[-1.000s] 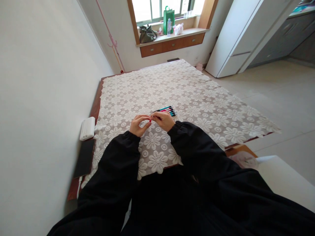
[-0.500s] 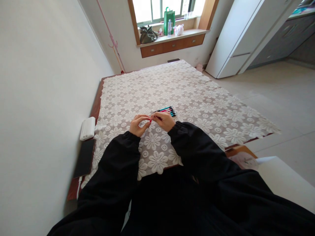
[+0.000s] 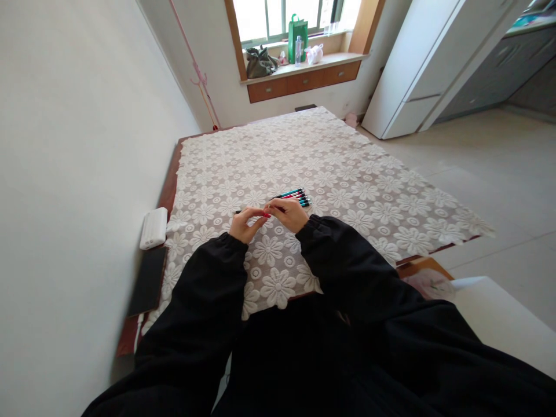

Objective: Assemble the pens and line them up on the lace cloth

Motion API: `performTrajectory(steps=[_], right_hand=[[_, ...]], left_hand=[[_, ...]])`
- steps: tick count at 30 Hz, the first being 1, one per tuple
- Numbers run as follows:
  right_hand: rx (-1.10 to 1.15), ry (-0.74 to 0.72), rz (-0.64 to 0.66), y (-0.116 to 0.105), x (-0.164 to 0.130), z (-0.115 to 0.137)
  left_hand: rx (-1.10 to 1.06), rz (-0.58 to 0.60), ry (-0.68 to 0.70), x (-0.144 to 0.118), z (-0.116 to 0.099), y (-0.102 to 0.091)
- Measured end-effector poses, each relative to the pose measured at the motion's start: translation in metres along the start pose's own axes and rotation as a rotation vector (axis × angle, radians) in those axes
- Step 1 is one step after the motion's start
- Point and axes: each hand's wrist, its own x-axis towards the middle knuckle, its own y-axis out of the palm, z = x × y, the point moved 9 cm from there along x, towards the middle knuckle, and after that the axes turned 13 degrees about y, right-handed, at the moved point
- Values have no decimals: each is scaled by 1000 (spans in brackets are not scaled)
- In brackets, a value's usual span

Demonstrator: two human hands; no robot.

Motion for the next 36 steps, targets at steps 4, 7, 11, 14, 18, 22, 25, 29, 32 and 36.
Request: performTrajectory(steps=[4,7,11,14,18,22,25,29,32,36], right_hand=[[57,23,38,3,1,-2],[94,39,55,5,2,-4],[139,49,64,5,2,-6],[123,40,75,7,2,-6],[110,32,112,12,2,-7],[125,74,126,13,3,-12],[128,85,138,15,2,-14],[104,102,144,18,2,-16],[102,138,156,21,3,-21],[-44,118,161,24,3,-25]], left_hand=[[-86,-59,-29,0,0,0],[-115,-104,-24,1,-3,-2],[-127,-111,-40,0,-2,-1],[-161,-116,-77,-2,3,0],[-218,-132,-90,-3,7,1],[-197,-127,-78,-4,5,0],[-162,-115,-74,-4,3,0],[-157,-130,-72,-5,4,-1],[-209,-182,-58,-3,5,-5],[-219,-297,-49,-1,5,-19]])
